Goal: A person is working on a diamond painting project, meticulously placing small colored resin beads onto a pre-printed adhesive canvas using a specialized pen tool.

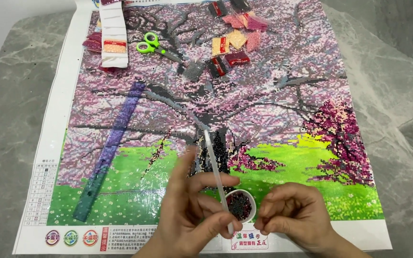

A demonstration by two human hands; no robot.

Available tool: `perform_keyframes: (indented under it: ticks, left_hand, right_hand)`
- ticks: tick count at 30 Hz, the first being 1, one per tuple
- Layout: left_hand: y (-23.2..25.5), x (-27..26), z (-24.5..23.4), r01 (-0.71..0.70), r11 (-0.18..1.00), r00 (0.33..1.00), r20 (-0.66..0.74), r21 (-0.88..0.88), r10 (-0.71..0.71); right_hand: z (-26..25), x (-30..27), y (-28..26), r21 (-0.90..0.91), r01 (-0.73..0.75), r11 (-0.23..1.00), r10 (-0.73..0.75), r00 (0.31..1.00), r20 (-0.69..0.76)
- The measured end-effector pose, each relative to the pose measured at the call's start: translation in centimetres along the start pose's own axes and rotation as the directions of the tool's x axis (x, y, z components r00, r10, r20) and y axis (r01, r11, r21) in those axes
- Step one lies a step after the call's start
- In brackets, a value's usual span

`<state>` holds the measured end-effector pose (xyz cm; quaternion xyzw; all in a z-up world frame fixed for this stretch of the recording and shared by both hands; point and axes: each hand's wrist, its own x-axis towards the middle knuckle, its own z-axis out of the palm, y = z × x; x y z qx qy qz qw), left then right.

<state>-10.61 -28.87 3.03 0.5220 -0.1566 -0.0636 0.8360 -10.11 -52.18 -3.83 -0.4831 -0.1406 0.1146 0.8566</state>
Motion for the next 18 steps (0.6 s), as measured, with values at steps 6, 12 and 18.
perform_keyframes:
  ticks: [6, 12, 18]
  left_hand:
    - [-1.0, 0.0, -1.0, -0.088, 0.984, 0.996, 0.025, 0.155, 0.085]
    - [-1.6, 1.1, -1.0, -0.282, 0.95, 0.959, 0.035, 0.133, 0.28]
    - [-3.0, -0.1, 0.0, -0.207, 0.964, 0.97, 0.091, -0.169, 0.225]
  right_hand:
    - [-0.2, 0.0, 0.3, 0.08, -0.046, 0.996, 0.048, 0.999, -0.022]
    - [1.6, 1.2, -1.7, 0.118, -0.079, 0.99, 0.067, 0.993, 0.099]
    - [1.9, 1.1, -1.8, 0.102, -0.07, 0.992, 0.056, 0.989, 0.134]
